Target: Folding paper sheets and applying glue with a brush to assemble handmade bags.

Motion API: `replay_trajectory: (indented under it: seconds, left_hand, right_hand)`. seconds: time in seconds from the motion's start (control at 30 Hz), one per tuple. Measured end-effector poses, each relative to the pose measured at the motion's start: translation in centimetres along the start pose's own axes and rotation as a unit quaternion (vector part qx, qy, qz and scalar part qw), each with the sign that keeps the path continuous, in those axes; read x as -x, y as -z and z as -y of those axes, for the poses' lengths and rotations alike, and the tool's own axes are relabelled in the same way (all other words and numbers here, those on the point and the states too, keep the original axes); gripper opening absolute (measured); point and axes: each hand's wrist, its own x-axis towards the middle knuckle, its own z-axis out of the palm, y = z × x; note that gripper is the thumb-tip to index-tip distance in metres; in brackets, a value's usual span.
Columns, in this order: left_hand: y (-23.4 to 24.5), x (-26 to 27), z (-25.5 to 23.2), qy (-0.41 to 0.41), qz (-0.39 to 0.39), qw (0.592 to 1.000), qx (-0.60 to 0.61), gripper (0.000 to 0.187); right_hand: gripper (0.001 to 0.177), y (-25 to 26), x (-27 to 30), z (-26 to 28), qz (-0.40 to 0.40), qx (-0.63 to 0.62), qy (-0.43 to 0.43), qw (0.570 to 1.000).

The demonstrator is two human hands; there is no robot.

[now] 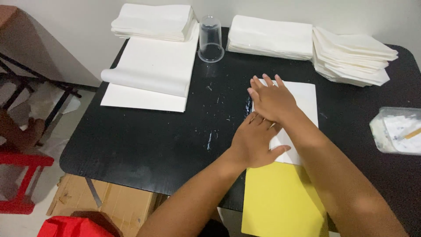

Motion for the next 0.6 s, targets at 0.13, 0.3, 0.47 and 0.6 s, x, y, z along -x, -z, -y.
replay_trajectory:
  seconds: [0.13,0.3,0.47,0.6]
  left_hand:
    - [-0.1,-0.1,0.1,0.015,0.041,0.999,0.016,0.072]
    - [0.9,-0.1,-0.1,0.013,0.087,0.996,0.006,0.073]
    - [0.8,-0.4,-0.3,0.037,0.120,0.992,-0.003,0.076]
    - [-4.7,0.0,1.7,-0.051,-0.134,0.990,-0.012,0.073]
  right_hand:
    - [0.068,0.0,-2.5,-0.4,0.013,-0.010,-0.041,0.999]
    - [0.070,2.3,-0.5,0.0,-0.009,-0.020,-0.062,0.998]
    - [0.054,6.6,11.0,1.9,-0.110,-0.090,-0.115,0.983]
    - [0.013,0.9,22.6,0.2,-0.283,0.114,0.111,0.946]
